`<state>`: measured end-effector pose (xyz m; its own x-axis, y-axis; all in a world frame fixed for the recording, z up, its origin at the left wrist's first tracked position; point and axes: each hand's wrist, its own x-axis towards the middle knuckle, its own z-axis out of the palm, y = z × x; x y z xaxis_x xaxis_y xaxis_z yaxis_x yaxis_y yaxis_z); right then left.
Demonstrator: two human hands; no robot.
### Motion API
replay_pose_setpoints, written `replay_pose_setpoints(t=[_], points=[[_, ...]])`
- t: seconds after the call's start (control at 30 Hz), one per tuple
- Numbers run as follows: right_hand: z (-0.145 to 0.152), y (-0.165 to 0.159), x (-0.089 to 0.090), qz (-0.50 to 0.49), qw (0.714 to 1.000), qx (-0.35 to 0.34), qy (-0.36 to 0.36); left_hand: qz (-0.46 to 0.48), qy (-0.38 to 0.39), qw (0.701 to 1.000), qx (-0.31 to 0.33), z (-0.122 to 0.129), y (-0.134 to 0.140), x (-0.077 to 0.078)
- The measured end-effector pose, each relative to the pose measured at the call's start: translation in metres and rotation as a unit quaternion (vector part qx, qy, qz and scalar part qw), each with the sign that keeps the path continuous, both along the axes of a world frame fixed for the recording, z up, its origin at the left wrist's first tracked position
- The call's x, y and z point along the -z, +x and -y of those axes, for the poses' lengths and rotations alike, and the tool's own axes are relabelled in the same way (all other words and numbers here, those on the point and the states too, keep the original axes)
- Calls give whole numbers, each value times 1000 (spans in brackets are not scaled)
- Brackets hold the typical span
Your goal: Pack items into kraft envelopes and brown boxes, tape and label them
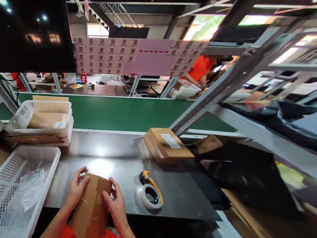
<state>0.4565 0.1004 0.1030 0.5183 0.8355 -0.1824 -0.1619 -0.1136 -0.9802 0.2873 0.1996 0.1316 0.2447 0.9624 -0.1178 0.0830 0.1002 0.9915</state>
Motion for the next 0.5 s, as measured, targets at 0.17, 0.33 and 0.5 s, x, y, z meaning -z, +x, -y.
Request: replay_pose_setpoints(t=[0.17, 0.33, 0.5], points=[[-11, -2, -13, 63, 997, -13, -44, -79, 107, 991, 20, -1, -24, -2], [-13, 7, -25, 47, 997, -32, 58, -3, 42, 999, 34, 17, -22, 4], [-20, 18, -31, -56, 989, -131, 46, 106, -50, 987, 112, 18, -10, -3]])
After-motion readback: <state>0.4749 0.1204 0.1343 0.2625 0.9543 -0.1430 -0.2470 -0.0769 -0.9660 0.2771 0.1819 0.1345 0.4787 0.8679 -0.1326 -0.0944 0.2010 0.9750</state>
